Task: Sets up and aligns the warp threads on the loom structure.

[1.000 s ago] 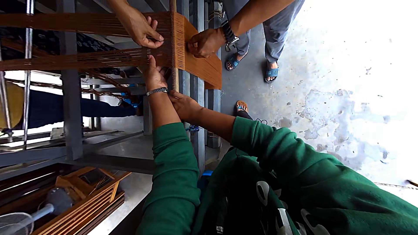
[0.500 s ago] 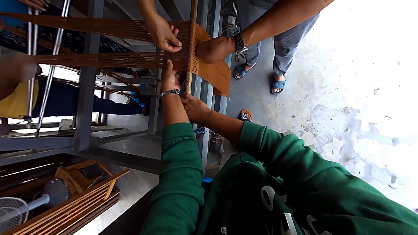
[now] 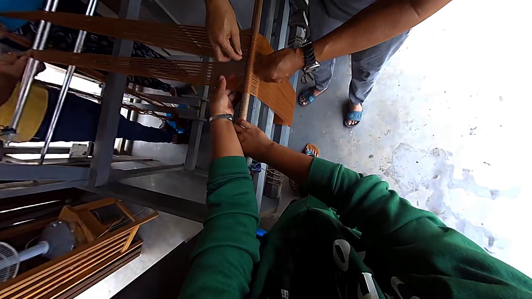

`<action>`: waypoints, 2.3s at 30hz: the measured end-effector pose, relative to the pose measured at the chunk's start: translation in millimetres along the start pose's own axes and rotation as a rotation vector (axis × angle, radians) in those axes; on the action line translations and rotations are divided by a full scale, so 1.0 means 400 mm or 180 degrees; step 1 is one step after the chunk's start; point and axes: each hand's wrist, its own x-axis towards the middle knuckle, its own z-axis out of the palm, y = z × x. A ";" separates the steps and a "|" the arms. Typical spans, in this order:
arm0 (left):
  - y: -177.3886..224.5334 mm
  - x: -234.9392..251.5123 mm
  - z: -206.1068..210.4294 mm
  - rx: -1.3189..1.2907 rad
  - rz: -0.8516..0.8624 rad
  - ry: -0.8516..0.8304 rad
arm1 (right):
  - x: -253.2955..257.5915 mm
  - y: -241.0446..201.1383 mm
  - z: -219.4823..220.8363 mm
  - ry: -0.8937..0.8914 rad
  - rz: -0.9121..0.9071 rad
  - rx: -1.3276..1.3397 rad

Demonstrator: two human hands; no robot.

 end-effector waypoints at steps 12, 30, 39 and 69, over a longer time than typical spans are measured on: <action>-0.003 0.006 0.000 0.0160 0.0071 -0.0054 | -0.001 0.001 -0.007 -0.0166 -0.0056 0.0028; -0.008 0.013 -0.005 0.0192 0.0112 -0.0081 | 0.005 0.001 -0.008 -0.0246 -0.0051 -0.0051; 0.002 -0.001 0.003 0.0120 0.0114 -0.0038 | 0.004 -0.003 -0.014 -0.0248 -0.0037 0.0002; 0.018 -0.080 -0.069 0.0670 0.0046 -0.0368 | 0.009 -0.003 -0.021 -0.0311 -0.0206 -0.0402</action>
